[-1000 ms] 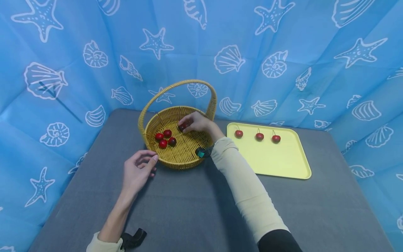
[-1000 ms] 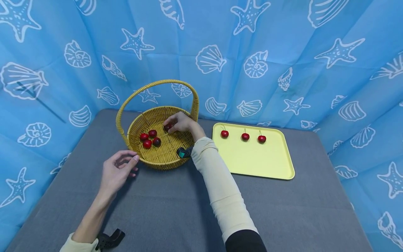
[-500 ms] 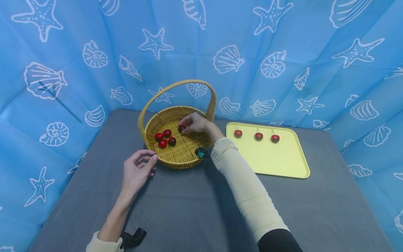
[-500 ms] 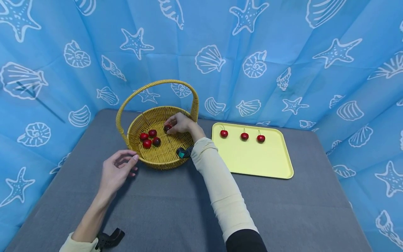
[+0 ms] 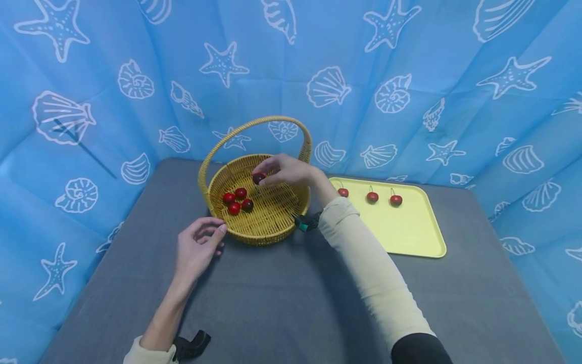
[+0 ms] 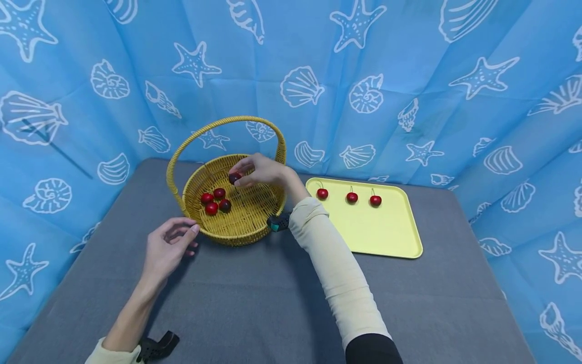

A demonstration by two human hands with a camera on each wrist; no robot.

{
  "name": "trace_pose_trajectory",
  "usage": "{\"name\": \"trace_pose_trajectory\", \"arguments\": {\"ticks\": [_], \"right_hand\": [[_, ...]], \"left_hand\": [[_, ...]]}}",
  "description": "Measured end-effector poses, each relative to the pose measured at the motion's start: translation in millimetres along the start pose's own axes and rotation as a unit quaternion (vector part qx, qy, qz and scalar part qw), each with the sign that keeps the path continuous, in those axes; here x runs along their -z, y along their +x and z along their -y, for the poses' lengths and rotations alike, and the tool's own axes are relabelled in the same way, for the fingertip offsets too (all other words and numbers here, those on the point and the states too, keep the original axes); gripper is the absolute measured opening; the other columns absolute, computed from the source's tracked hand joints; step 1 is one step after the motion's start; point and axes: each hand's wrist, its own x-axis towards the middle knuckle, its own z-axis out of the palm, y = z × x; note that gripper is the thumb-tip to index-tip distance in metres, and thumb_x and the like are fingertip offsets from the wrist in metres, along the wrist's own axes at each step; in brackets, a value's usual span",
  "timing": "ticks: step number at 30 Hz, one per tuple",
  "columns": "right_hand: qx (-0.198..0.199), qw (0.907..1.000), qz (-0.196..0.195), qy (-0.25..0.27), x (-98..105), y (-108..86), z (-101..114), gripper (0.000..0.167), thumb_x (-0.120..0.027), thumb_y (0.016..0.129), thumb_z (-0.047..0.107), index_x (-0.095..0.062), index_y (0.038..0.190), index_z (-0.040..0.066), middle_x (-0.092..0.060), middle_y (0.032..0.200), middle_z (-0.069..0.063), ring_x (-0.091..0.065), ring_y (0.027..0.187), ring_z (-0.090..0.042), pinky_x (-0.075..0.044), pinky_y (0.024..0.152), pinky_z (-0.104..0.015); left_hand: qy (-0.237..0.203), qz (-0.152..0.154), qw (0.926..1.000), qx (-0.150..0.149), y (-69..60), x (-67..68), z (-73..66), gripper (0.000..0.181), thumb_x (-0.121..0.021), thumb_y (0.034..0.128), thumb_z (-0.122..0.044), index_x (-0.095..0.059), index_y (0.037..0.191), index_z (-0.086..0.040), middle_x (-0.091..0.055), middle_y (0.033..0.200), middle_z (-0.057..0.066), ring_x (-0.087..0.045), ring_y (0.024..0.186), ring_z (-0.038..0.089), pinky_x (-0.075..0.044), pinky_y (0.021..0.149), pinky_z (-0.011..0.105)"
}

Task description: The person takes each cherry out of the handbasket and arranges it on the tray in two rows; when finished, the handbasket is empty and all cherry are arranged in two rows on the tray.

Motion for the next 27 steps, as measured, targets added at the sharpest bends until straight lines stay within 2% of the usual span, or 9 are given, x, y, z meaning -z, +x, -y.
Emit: {"name": "trace_pose_trajectory", "arguments": {"ticks": [4,8,13,17,23,27], "right_hand": [[0.012,0.9999,0.002,-0.010,8,-11.7,4,0.048,-0.080,0.101,0.026,-0.068,0.146,0.015,-0.070,0.148,-0.002,-0.060,0.143,-0.021,-0.050,0.125,-0.040],[0.032,0.9994,0.000,0.011,19,-28.9,10,0.047,-0.081,0.100,0.022,-0.069,0.144,0.015,-0.071,0.146,-0.004,-0.065,0.138,-0.021,-0.056,0.118,-0.039],[0.042,0.9966,-0.018,0.069,37,-62.4,16,0.045,-0.082,0.098,0.015,-0.071,0.141,0.012,-0.074,0.141,-0.008,-0.076,0.125,-0.025,-0.063,0.108,-0.038],[0.037,0.9956,-0.050,0.070,53,-94.2,18,0.044,-0.084,0.096,0.013,-0.073,0.138,0.012,-0.076,0.134,-0.006,-0.079,0.117,-0.023,-0.065,0.103,-0.034],[0.014,0.9934,-0.095,0.062,76,-141.5,2,0.041,-0.084,0.095,0.009,-0.074,0.135,0.013,-0.076,0.133,-0.003,-0.079,0.114,-0.029,-0.065,0.099,-0.031],[-0.018,0.9894,-0.137,0.047,90,-170.1,-19,0.041,-0.084,0.096,0.011,-0.074,0.135,0.013,-0.077,0.132,0.000,-0.080,0.114,-0.021,-0.064,0.099,-0.026]], "left_hand": [[0.001,0.002,1.0000,-0.001,-0.1,0.6,0.0,0.030,-0.076,0.1044,-0.028,-0.072,0.124,-0.007,-0.078,0.101,0.014,-0.076,0.077,0.021,-0.067,0.063,0.036],[-0.002,0.002,1.0000,-0.004,-0.8,1.2,0.2,0.029,-0.076,0.1047,-0.027,-0.072,0.125,-0.006,-0.078,0.100,0.013,-0.077,0.077,0.022,-0.067,0.064,0.036],[-0.002,0.000,1.0000,-0.005,-0.8,0.1,-0.2,0.028,-0.077,0.1039,-0.027,-0.073,0.123,-0.007,-0.078,0.100,0.016,-0.077,0.077,0.023,-0.068,0.063,0.036],[-0.001,-0.002,1.0000,-0.003,-0.8,-0.6,-0.8,0.026,-0.078,0.1034,-0.027,-0.074,0.121,-0.008,-0.078,0.100,0.016,-0.078,0.077,0.021,-0.068,0.063,0.036],[-0.005,0.001,1.0000,-0.004,-0.6,-0.3,-0.6,0.029,-0.078,0.1030,-0.027,-0.074,0.122,-0.006,-0.080,0.100,0.011,-0.078,0.077,0.020,-0.068,0.062,0.036],[-0.004,0.001,1.0000,-0.003,-1.1,0.3,-0.4,0.032,-0.078,0.1030,-0.028,-0.072,0.123,-0.004,-0.080,0.101,0.010,-0.078,0.078,0.020,-0.067,0.062,0.035]]}}
